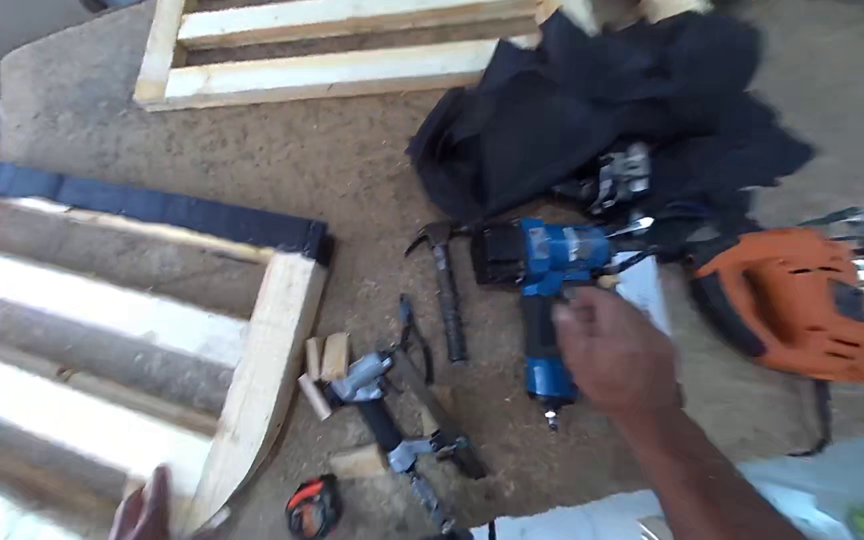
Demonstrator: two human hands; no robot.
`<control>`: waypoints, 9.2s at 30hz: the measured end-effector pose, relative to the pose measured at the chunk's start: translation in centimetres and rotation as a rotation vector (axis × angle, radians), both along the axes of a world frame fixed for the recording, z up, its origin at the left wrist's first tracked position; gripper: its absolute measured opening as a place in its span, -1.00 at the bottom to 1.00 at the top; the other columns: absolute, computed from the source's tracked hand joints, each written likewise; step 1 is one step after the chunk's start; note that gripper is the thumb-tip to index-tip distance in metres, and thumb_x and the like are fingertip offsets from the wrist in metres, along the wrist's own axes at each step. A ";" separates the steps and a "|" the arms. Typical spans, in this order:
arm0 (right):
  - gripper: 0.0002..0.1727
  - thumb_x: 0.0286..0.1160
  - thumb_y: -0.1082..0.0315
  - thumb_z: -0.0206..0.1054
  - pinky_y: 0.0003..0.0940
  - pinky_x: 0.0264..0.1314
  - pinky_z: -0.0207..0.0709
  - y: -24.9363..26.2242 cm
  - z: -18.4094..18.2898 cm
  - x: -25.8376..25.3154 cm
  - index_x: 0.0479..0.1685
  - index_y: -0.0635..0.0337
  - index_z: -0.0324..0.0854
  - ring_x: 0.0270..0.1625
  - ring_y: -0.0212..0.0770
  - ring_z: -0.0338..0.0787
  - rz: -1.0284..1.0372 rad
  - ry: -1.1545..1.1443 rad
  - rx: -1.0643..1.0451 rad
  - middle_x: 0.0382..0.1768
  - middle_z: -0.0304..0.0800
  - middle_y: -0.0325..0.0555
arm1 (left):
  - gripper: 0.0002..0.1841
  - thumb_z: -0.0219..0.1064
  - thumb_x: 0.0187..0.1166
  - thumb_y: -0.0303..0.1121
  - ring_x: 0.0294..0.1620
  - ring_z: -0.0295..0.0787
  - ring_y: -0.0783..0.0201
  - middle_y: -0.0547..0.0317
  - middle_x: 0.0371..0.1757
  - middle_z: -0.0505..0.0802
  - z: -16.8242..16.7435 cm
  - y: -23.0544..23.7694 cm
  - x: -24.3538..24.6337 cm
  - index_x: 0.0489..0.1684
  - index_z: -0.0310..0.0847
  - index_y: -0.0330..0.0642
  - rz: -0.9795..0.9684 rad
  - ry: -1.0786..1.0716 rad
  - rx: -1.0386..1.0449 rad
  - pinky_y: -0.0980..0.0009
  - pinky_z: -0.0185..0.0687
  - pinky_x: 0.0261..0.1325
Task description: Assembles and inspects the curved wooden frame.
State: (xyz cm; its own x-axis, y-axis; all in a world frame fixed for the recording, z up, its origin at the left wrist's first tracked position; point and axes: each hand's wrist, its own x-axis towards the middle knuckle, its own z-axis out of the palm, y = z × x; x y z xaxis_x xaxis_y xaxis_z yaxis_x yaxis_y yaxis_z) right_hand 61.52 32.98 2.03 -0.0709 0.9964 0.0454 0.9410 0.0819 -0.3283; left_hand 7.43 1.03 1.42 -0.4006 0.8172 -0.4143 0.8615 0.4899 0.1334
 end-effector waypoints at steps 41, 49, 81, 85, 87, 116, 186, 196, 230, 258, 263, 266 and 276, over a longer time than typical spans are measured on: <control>-0.49 0.74 -0.08 0.04 -0.28 -0.45 0.64 -44.3 -8.4 -42.4 -0.19 0.19 0.65 -0.57 -0.32 0.66 -0.520 1.260 -0.389 -0.61 0.60 -0.26 | 0.40 0.38 0.20 0.56 -0.02 0.81 -0.33 -0.46 0.40 0.57 -0.6 -2.1 -0.7 0.95 -0.48 -0.02 -0.223 0.314 -0.050 -0.27 0.73 -0.02; -0.44 0.76 -0.21 -0.02 -0.24 -0.52 0.60 -45.3 -9.3 -44.2 -0.17 0.09 0.62 -0.63 -0.31 0.62 -0.558 1.183 -0.265 -0.67 0.55 -0.28 | 0.39 0.30 0.20 0.62 0.02 0.81 -0.33 -0.47 0.37 0.58 -0.9 -2.4 -0.8 0.95 -0.45 -0.04 -0.250 0.360 -0.034 -0.29 0.72 0.02; -0.59 0.88 0.16 -0.15 -0.28 -0.73 0.64 -46.5 -7.0 -48.4 0.00 0.35 0.45 -0.75 -0.21 0.57 -0.817 2.049 -0.430 -0.58 0.57 -0.13 | 0.23 0.26 0.49 0.41 0.14 0.73 -0.41 -0.55 0.41 0.50 -1.4 -2.7 -2.5 0.95 -0.53 -0.09 -0.387 0.278 0.044 -0.32 0.68 0.13; -0.58 0.89 0.15 -0.17 -0.27 -0.71 0.67 -45.8 -7.0 -48.7 -0.05 0.33 0.45 -0.74 -0.21 0.60 -0.822 2.070 -0.451 -0.57 0.57 -0.13 | 0.21 0.23 0.51 0.42 0.12 0.73 -0.42 -0.57 0.41 0.50 -1.7 -2.9 -2.4 0.95 -0.51 -0.10 -0.395 0.298 0.058 -0.32 0.68 0.12; -0.57 0.90 0.16 -0.19 -0.28 -0.71 0.66 -45.6 -7.2 -48.8 -0.07 0.33 0.46 -0.74 -0.22 0.59 -0.841 2.097 -0.436 -0.58 0.56 -0.12 | 0.20 0.21 0.51 0.42 0.11 0.75 -0.41 -0.57 0.42 0.50 -1.7 -2.9 -2.3 0.95 -0.52 -0.10 -0.397 0.313 0.052 -0.31 0.69 0.11; -0.50 0.92 0.12 -0.27 -0.28 -0.68 0.68 -46.0 -6.8 -49.6 -0.18 0.31 0.44 -0.74 -0.22 0.60 -0.887 2.153 -0.416 -0.65 0.54 -0.13 | -0.28 0.06 0.79 -0.01 0.41 0.67 -0.09 -0.10 0.63 0.58 -1.9 -2.5 -6.3 0.95 -0.12 0.21 -0.332 -0.247 0.230 -0.24 0.53 0.38; -0.53 0.93 0.14 -0.25 -0.28 -0.67 0.69 -44.8 -7.1 -50.8 -0.14 0.31 0.43 -0.73 -0.22 0.61 -0.856 2.227 -0.432 -0.64 0.53 -0.14 | -0.32 0.02 0.83 -0.03 0.52 0.59 -0.11 -0.07 0.67 0.54 -2.2 -2.7 -5.9 0.94 -0.11 0.18 -0.330 -0.205 0.264 -0.25 0.48 0.46; -0.56 0.91 0.13 -0.22 -0.22 -0.71 0.68 -45.0 -6.8 -50.3 -0.02 0.34 0.41 -0.73 -0.18 0.60 -0.906 2.210 -0.400 -0.58 0.54 -0.12 | -0.30 0.04 0.81 -0.04 0.43 0.66 -0.18 -0.17 0.58 0.61 -1.6 -2.7 -5.4 0.95 -0.10 0.16 -0.313 -0.197 0.241 -0.29 0.53 0.36; -0.55 0.64 0.07 0.38 0.42 0.03 0.66 -18.8 -1.3 -5.4 0.33 0.18 0.65 0.11 0.35 0.82 0.042 -0.137 -0.173 0.16 0.78 0.25 | -0.54 0.21 0.74 -0.21 -0.05 0.87 0.26 0.12 0.08 0.89 1.9 -5.8 6.8 0.55 0.55 -0.19 0.089 -0.567 0.198 0.17 0.81 0.11; -0.76 0.62 0.06 0.35 0.19 0.15 0.68 -17.0 -7.3 -32.7 -0.05 -0.09 0.87 0.02 -0.09 0.88 0.535 0.409 -0.616 -0.13 0.92 -0.15 | -0.41 0.30 0.73 -0.20 0.11 0.88 0.12 0.09 0.23 0.86 -4.9 -0.9 14.3 0.70 0.27 -0.15 0.725 -0.620 0.401 -0.03 0.77 0.27; -0.75 0.67 0.07 0.31 0.22 0.14 0.68 -16.7 -7.8 -32.7 -0.05 -0.09 0.87 0.02 -0.05 0.88 0.547 0.395 -0.586 -0.14 0.92 -0.12 | -0.40 0.30 0.73 -0.20 0.10 0.88 0.16 0.13 0.15 0.90 -5.5 -0.8 14.3 0.73 0.29 -0.14 0.742 -0.594 0.437 -0.03 0.75 0.30; -0.73 0.71 0.08 0.28 0.15 0.19 0.69 -17.0 -7.7 -32.5 0.01 -0.10 0.88 0.05 -0.09 0.89 0.544 0.421 -0.539 -0.09 0.93 -0.14 | -0.37 0.30 0.73 -0.25 0.08 0.89 0.23 0.18 0.15 0.91 -6.3 -1.6 14.4 0.81 0.24 -0.08 0.726 -0.594 0.499 0.05 0.76 0.30; -0.76 0.68 0.16 0.33 0.05 0.24 0.70 -17.4 -8.2 -32.7 0.03 -0.08 0.91 0.09 -0.14 0.88 0.523 0.426 -0.432 -0.04 0.94 -0.18 | -0.42 0.28 0.74 -0.20 0.09 0.88 0.23 0.22 0.12 0.92 -6.4 -1.3 13.6 0.76 0.35 -0.06 0.696 -0.520 0.412 0.02 0.73 0.32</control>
